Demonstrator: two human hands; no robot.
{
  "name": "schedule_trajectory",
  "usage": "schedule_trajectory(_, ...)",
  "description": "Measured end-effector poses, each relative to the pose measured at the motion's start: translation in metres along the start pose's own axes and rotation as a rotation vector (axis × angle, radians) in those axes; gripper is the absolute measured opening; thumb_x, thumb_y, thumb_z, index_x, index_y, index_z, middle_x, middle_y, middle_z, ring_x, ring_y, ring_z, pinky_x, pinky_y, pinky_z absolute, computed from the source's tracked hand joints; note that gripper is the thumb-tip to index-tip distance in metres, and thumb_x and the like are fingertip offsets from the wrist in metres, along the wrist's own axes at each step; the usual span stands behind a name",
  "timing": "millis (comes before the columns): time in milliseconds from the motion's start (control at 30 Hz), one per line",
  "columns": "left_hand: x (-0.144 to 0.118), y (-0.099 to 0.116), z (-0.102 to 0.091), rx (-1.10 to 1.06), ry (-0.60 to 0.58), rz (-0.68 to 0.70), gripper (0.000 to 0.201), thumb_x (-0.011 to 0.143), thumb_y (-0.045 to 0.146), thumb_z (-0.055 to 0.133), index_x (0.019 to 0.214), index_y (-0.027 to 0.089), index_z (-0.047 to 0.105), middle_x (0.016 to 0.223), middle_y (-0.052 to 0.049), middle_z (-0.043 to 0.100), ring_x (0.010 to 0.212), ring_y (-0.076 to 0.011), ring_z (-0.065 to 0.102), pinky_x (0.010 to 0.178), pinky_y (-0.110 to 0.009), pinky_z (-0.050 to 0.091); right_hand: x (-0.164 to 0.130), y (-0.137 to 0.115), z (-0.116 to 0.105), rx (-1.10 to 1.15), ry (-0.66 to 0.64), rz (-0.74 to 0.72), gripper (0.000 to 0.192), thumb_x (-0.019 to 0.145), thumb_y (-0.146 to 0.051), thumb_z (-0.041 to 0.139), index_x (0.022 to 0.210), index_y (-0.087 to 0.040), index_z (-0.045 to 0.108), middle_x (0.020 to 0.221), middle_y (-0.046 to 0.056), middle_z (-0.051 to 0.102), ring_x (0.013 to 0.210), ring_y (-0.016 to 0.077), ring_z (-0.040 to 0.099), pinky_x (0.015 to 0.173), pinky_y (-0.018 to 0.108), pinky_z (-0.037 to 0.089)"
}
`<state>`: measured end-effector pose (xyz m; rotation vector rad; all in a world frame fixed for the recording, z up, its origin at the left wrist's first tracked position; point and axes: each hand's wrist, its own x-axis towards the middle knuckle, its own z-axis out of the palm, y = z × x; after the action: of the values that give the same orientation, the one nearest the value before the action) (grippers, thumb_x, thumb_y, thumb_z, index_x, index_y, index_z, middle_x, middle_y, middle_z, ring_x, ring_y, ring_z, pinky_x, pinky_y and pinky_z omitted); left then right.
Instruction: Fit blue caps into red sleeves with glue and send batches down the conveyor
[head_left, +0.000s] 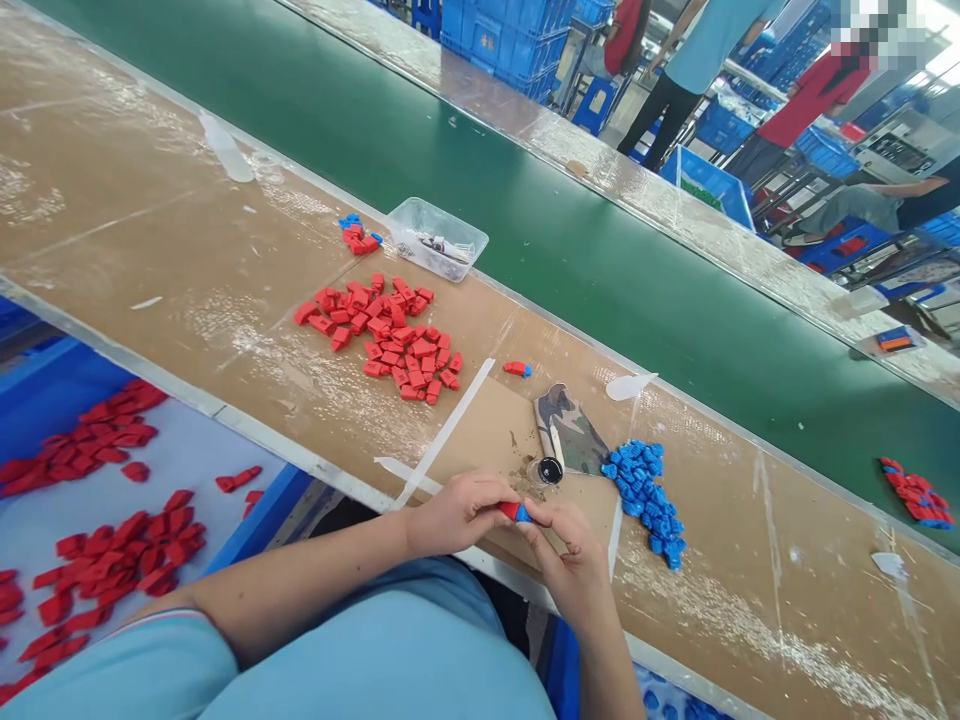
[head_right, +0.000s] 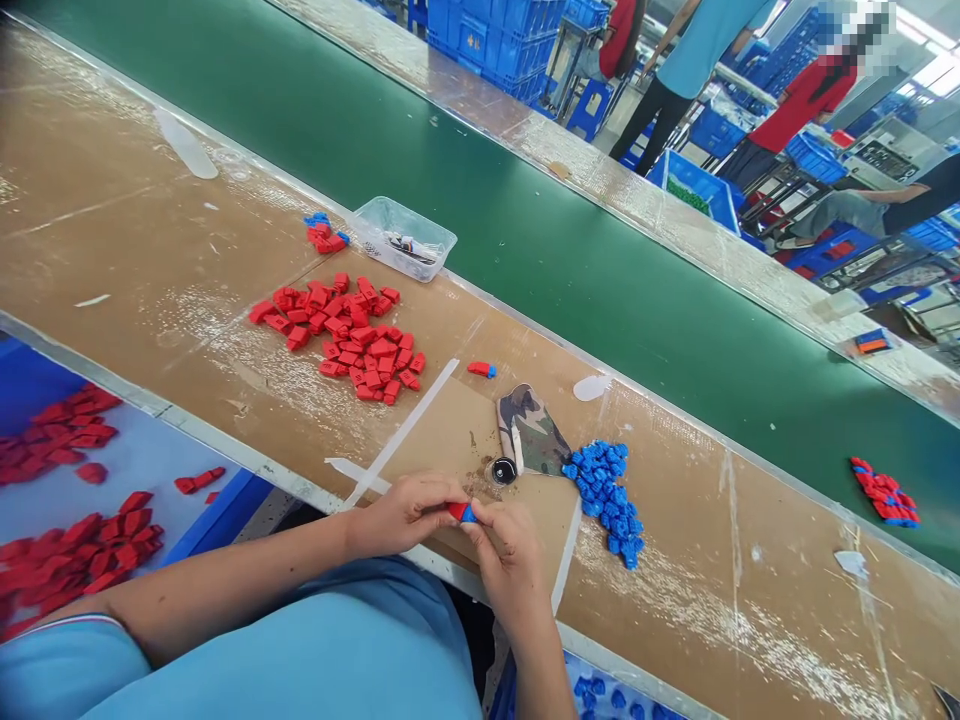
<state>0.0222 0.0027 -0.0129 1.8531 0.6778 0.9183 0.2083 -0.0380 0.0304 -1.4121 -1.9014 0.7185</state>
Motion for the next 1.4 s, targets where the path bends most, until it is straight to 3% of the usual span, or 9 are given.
schedule_trajectory(233, 0.001, 0.001, -0.002, 0.000, -0.003, -0.029, 0.014, 0.093, 0.025, 0.051, 0.092, 0.016, 0.062, 0.082, -0.006, 0.065, 0.077, -0.0168, 0.058, 0.072, -0.025, 0.045, -0.006, 0.006, 0.007, 0.060, 0.105, -0.011, 0.013, 0.085, -0.028, 0.065, 0.095, -0.026, 0.073, 0.078, 0.001, 0.071, 0.069, 0.0154, 0.065, 0.063, 0.026, 0.054)
schedule_trajectory(367, -0.001, 0.002, -0.003, 0.137, -0.144, -0.035, 0.018, 0.094, 0.028, 0.046, 0.092, 0.016, 0.059, 0.085, -0.007, 0.064, 0.079, -0.0188, 0.058, 0.072, -0.026, 0.045, -0.015, 0.010, 0.009, 0.059, 0.163, -0.016, 0.011, 0.085, -0.031, 0.066, 0.094, -0.027, 0.072, 0.076, 0.001, 0.068, 0.068, 0.0156, 0.064, 0.062, 0.025, 0.054)
schedule_trajectory(533, -0.004, 0.007, 0.009, 0.204, -0.334, 0.078, 0.014, 0.090, 0.026, 0.049, 0.080, 0.018, 0.056, 0.078, -0.007, 0.065, 0.075, -0.0207, 0.059, 0.071, -0.028, 0.047, -0.025, 0.007, 0.028, 0.059, 0.237, -0.056, 0.038, 0.092, -0.055, 0.047, 0.107, -0.028, 0.069, 0.118, 0.010, 0.061, 0.110, 0.0253, 0.060, 0.089, 0.038, 0.051)
schedule_trajectory(633, -0.005, 0.010, 0.019, 0.099, -0.354, 0.164, 0.012, 0.088, 0.020, 0.046, 0.084, 0.017, 0.057, 0.089, -0.010, 0.068, 0.085, -0.0226, 0.062, 0.079, -0.030, 0.050, -0.026, 0.006, 0.044, 0.117, 0.212, -0.098, 0.055, 0.096, -0.059, 0.025, 0.128, -0.029, 0.058, 0.141, 0.009, 0.047, 0.132, 0.0300, 0.043, 0.105, 0.049, 0.039)
schedule_trajectory(767, -0.007, 0.010, 0.025, 0.025, -0.344, 0.187, 0.019, 0.089, 0.021, 0.041, 0.088, 0.015, 0.059, 0.094, -0.014, 0.068, 0.089, -0.0253, 0.063, 0.081, -0.033, 0.051, -0.025, 0.007, 0.050, 0.120, 0.110, -0.162, 0.052, 0.099, -0.052, 0.022, 0.135, -0.030, 0.052, 0.143, 0.007, 0.047, 0.135, 0.0296, 0.039, 0.106, 0.050, 0.037)
schedule_trajectory(1033, 0.003, 0.023, 0.004, 0.029, -0.501, 0.061, 0.021, 0.094, 0.025, 0.041, 0.092, 0.017, 0.060, 0.093, -0.008, 0.067, 0.084, -0.0204, 0.061, 0.075, -0.027, 0.048, -0.023, -0.003, 0.018, 0.248, 0.006, -0.065, 0.062, 0.095, -0.065, 0.019, 0.132, -0.029, 0.053, 0.140, 0.007, 0.049, 0.134, 0.0275, 0.041, 0.107, 0.048, 0.037)
schedule_trajectory(1100, 0.014, 0.023, -0.009, 0.156, -0.453, -0.015, 0.019, 0.094, 0.027, 0.045, 0.087, 0.017, 0.060, 0.085, -0.005, 0.064, 0.078, -0.0184, 0.058, 0.071, -0.025, 0.046, -0.027, 0.014, 0.001, 0.199, 0.147, 0.033, 0.062, 0.095, -0.064, 0.020, 0.123, -0.026, 0.059, 0.129, 0.010, 0.056, 0.122, 0.0271, 0.052, 0.099, 0.046, 0.044)
schedule_trajectory(1233, 0.050, 0.011, -0.036, 0.479, -0.161, -0.259, 0.015, 0.093, 0.022, 0.049, 0.084, 0.016, 0.060, 0.087, -0.006, 0.059, 0.082, -0.0195, 0.057, 0.075, -0.028, 0.046, -0.035, 0.068, -0.029, -0.223, 0.548, 0.382, 0.054, 0.082, -0.065, 0.051, 0.105, -0.017, 0.065, 0.097, 0.012, 0.064, 0.084, 0.0257, 0.060, 0.075, 0.041, 0.049)
schedule_trajectory(1400, 0.097, -0.018, -0.051, 0.721, 0.030, -0.428, 0.013, 0.091, 0.012, 0.047, 0.093, 0.012, 0.061, 0.100, -0.012, 0.060, 0.095, -0.0231, 0.059, 0.086, -0.035, 0.046, -0.033, 0.111, -0.035, -0.421, 0.579, 0.528, 0.067, 0.076, -0.075, 0.043, 0.100, -0.016, 0.064, 0.085, 0.012, 0.063, 0.079, 0.0275, 0.060, 0.073, 0.042, 0.046)
